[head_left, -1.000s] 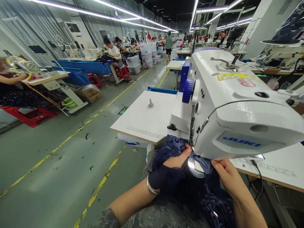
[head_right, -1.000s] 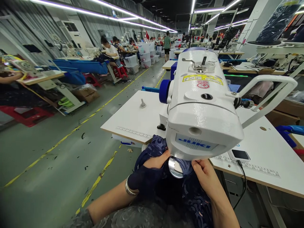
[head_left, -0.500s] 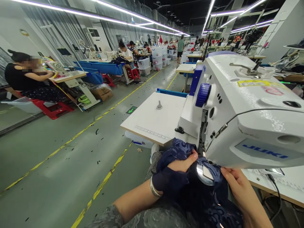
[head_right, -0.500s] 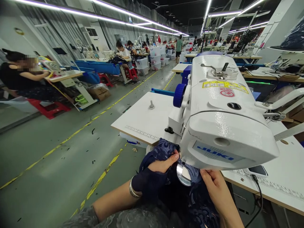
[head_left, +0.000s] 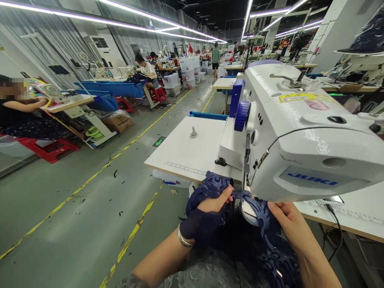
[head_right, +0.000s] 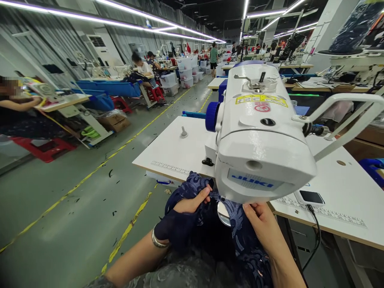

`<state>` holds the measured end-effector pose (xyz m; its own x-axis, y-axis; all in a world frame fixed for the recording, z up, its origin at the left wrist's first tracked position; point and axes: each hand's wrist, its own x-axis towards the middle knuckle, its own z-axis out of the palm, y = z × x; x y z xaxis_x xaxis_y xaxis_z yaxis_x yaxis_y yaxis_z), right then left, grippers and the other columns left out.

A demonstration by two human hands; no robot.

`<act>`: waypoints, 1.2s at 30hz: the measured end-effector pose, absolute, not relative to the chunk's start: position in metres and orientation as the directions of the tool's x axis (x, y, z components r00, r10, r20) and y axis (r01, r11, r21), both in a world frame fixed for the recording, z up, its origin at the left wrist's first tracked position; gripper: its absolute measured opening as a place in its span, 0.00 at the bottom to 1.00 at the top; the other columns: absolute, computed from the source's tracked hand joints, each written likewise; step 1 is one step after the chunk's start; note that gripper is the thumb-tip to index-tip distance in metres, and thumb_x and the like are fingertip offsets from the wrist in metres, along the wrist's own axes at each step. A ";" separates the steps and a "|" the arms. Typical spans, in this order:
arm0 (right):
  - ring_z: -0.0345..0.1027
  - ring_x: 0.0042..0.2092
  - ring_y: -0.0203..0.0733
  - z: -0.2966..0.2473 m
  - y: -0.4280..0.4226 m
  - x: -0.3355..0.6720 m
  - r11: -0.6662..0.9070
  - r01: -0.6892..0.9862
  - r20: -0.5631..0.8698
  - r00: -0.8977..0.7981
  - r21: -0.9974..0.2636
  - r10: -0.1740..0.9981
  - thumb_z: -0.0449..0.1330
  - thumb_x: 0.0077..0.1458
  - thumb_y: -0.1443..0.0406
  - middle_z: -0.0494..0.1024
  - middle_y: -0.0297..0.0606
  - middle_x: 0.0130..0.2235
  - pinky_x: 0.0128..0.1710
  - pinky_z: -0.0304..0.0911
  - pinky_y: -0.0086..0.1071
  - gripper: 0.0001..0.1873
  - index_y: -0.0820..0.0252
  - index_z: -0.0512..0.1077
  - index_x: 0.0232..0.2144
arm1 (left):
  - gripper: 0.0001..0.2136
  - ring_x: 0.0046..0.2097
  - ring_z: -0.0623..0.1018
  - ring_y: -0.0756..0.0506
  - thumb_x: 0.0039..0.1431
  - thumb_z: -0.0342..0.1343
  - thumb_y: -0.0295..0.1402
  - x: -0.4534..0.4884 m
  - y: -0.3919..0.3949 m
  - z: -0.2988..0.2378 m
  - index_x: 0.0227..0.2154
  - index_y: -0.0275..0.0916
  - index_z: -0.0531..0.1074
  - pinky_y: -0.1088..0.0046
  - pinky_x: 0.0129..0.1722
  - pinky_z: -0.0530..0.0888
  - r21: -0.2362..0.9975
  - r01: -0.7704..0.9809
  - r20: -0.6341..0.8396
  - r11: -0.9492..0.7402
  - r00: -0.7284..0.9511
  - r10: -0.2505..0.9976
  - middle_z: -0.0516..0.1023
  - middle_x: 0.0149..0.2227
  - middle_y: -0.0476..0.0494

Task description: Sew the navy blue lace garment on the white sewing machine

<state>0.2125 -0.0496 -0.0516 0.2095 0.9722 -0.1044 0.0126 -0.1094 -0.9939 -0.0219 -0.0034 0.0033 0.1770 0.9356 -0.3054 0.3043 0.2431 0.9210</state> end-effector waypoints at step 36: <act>0.69 0.50 0.58 -0.163 -0.148 0.279 -0.248 0.712 -0.274 0.081 -0.656 0.958 0.53 0.56 0.54 0.75 0.51 0.46 0.53 0.62 0.47 0.18 0.58 0.72 0.42 | 0.23 0.20 0.67 0.53 0.63 0.50 0.52 -0.058 0.012 -0.020 0.37 0.34 0.77 0.77 0.29 0.70 0.938 0.247 -0.343 0.243 0.575 0.742 0.62 0.14 0.55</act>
<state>0.2787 -0.1482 -0.1633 0.0814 0.9582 -0.2744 0.7125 -0.2485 -0.6562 -0.0575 0.0124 -0.0199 0.5751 0.7425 -0.3435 0.2469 0.2428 0.9381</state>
